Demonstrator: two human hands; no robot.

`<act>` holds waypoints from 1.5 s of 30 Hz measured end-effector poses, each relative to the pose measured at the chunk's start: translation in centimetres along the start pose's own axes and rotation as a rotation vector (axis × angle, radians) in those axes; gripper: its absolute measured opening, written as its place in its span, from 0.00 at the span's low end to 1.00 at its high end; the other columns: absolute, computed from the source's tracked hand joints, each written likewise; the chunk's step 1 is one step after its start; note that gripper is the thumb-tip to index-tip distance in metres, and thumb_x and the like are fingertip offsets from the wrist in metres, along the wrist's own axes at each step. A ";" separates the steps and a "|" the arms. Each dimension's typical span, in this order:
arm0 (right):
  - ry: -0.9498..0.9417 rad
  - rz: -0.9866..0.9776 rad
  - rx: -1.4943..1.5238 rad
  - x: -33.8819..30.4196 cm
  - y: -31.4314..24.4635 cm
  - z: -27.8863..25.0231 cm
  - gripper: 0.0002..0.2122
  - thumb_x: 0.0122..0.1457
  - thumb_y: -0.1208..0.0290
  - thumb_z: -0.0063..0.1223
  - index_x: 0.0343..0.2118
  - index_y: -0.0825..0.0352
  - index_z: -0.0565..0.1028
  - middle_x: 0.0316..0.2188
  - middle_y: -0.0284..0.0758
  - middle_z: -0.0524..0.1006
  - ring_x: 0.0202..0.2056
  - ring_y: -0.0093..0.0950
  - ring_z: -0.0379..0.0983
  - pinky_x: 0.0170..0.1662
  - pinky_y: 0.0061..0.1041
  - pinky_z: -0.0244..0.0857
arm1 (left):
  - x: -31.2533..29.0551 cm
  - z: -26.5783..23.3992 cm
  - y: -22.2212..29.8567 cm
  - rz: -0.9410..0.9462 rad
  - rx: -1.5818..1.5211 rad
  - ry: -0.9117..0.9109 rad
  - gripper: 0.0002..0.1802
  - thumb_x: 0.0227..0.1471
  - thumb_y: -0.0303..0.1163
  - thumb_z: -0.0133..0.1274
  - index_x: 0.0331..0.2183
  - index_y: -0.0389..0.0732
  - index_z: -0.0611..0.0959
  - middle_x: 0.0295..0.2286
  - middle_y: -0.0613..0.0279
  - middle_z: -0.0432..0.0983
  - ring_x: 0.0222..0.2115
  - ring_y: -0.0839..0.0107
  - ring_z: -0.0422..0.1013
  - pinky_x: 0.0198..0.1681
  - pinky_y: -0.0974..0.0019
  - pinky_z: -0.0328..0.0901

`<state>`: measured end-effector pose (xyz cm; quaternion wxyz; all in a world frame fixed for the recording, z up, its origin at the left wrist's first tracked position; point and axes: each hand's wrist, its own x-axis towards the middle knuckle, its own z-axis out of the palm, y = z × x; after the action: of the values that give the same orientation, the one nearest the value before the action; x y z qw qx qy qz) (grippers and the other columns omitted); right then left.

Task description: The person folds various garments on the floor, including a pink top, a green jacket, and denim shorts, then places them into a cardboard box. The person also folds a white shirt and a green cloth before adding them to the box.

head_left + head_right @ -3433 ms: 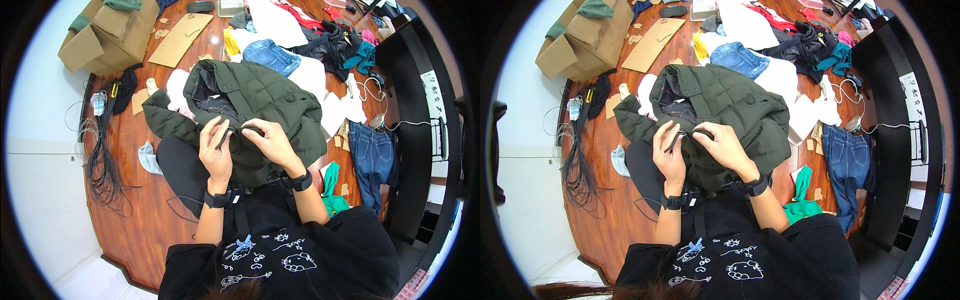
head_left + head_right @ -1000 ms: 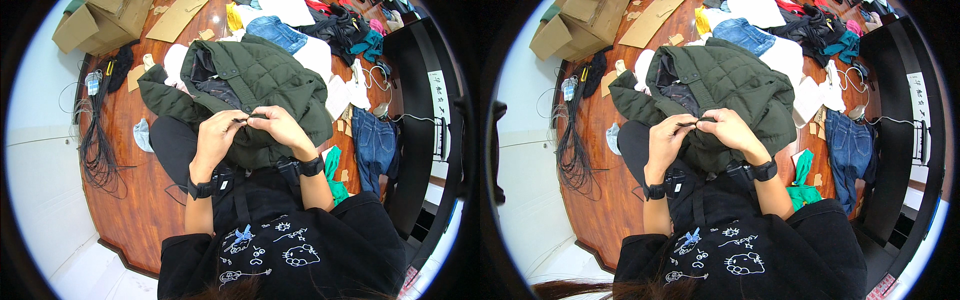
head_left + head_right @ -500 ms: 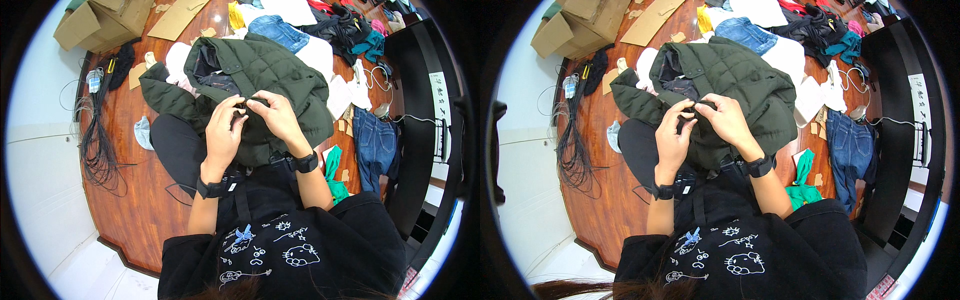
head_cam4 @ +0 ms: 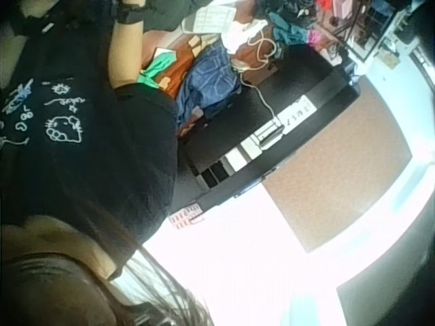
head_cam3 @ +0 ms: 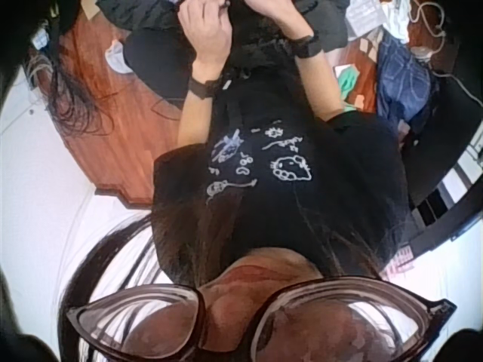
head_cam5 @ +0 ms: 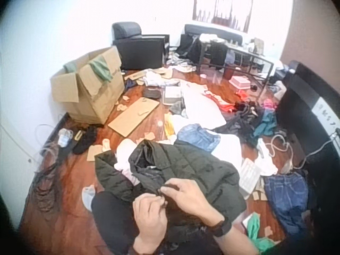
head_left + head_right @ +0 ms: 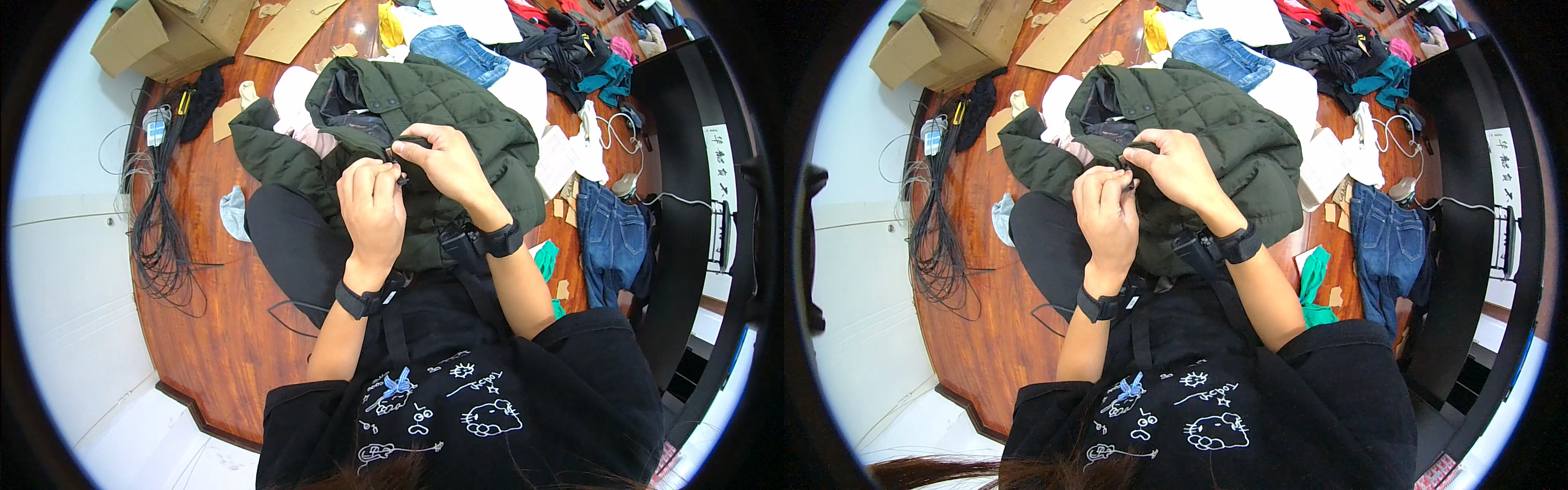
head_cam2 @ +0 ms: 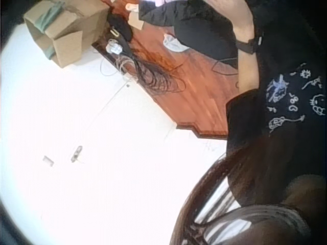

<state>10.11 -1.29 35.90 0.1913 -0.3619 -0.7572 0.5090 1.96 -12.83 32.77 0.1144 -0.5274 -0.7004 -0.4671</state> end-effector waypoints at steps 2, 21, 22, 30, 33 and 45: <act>-0.003 0.026 0.016 0.3 -0.3 -0.1 0.13 0.51 0.65 0.56 0.33 0.71 0.79 0.27 0.47 0.78 0.31 0.38 0.77 0.35 0.29 0.68 | 0.2 0.2 -0.1 0.012 -0.027 -0.004 0.12 0.36 0.16 0.58 0.29 0.36 0.77 0.29 0.58 0.71 0.37 0.58 0.70 0.40 0.59 0.64; 0.042 -0.144 -0.153 6.7 -3.4 1.3 0.11 0.53 0.68 0.58 0.33 0.72 0.79 0.22 0.35 0.77 0.25 0.19 0.70 0.32 0.21 0.64 | 4.0 1.6 -2.2 -0.060 0.063 0.123 0.08 0.42 0.19 0.55 0.29 0.36 0.76 0.29 0.59 0.70 0.34 0.59 0.68 0.38 0.59 0.63; 0.042 -0.094 -0.127 7.0 -3.4 1.4 0.14 0.49 0.64 0.59 0.35 0.71 0.80 0.30 0.47 0.79 0.33 0.38 0.78 0.40 0.29 0.69 | 4.1 1.8 -2.4 -0.072 0.073 0.132 0.08 0.41 0.19 0.55 0.29 0.36 0.77 0.29 0.59 0.70 0.34 0.59 0.68 0.38 0.59 0.63; -0.075 -0.181 -0.159 8.5 -3.3 1.3 0.14 0.52 0.63 0.58 0.36 0.70 0.79 0.30 0.45 0.79 0.33 0.36 0.77 0.40 0.28 0.68 | 3.9 1.8 -3.6 -0.184 -0.123 0.183 0.10 0.40 0.20 0.58 0.30 0.39 0.78 0.31 0.62 0.72 0.36 0.60 0.69 0.39 0.58 0.62; -0.114 -0.247 -0.140 8.1 -2.9 0.9 0.13 0.53 0.64 0.57 0.35 0.69 0.79 0.30 0.44 0.79 0.34 0.36 0.77 0.41 0.28 0.68 | 4.0 0.1 -4.4 -0.149 -0.148 0.107 0.11 0.40 0.19 0.58 0.31 0.39 0.81 0.34 0.59 0.72 0.39 0.58 0.69 0.44 0.60 0.62; 0.093 -0.639 -0.395 7.7 -3.1 0.1 0.06 0.51 0.72 0.59 0.32 0.66 0.78 0.31 0.37 0.73 0.37 0.31 0.71 0.43 0.27 0.64 | 9.1 -1.6 -10.2 -0.254 -0.422 -0.720 0.19 0.49 0.41 0.57 0.35 0.34 0.78 0.28 0.52 0.77 0.29 0.57 0.73 0.36 0.61 0.66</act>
<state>3.82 3.67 38.10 0.3011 -0.1598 -0.9060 0.2510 -11.01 -8.37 34.08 -0.3057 -0.5780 -0.6443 -0.3967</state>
